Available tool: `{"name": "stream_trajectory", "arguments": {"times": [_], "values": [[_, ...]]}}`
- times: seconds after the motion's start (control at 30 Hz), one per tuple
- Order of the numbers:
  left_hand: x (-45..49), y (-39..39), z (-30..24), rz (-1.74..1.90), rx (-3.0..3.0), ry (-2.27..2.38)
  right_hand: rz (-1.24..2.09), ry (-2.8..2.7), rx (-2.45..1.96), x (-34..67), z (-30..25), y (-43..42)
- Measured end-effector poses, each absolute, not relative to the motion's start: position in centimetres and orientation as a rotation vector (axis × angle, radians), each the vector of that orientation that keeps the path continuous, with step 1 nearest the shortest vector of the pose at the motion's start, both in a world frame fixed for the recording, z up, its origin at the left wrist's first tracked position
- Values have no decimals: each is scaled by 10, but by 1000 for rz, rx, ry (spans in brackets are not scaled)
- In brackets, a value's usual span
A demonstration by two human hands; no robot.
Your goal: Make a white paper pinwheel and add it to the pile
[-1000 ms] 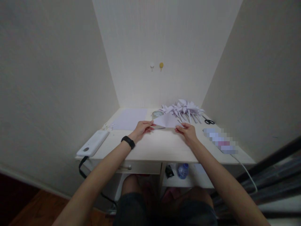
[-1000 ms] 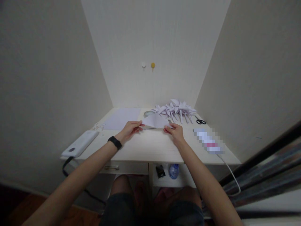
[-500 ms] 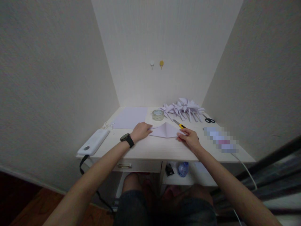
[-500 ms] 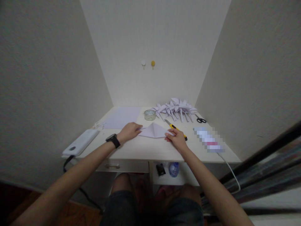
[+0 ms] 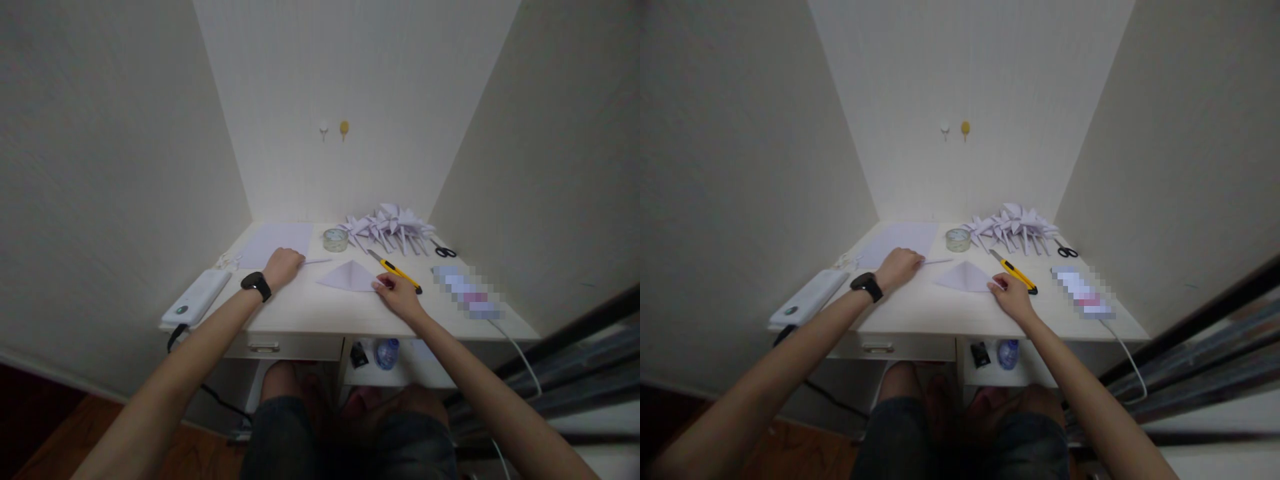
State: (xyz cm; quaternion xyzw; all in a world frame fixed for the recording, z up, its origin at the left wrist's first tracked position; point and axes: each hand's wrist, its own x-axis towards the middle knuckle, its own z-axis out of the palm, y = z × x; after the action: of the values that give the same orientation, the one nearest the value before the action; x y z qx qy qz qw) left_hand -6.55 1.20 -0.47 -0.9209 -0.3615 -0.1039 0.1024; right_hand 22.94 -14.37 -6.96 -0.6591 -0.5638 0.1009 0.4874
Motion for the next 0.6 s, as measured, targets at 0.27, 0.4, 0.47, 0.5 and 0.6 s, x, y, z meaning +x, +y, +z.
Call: {"name": "stream_trajectory", "arguments": {"times": [0.27,0.4,0.47,0.5,0.6], "values": [[-52,-22,-9,-910,-2731,-1041,206,-1452,-1699,224,-67,-119],[-19,-65,-11,-1051,-2759,-793,220,-1467,-1685,225,-67,-118],[-5,-80,-14,-909,-2801,-629,233,-1462,-1668,227,-68,-118],[0,-84,-16,-820,-2805,-569,246,-1467,-1653,228,-68,-118],[10,-85,-25,-682,-2768,-568,300,-1496,-1600,230,-69,-118]]}}
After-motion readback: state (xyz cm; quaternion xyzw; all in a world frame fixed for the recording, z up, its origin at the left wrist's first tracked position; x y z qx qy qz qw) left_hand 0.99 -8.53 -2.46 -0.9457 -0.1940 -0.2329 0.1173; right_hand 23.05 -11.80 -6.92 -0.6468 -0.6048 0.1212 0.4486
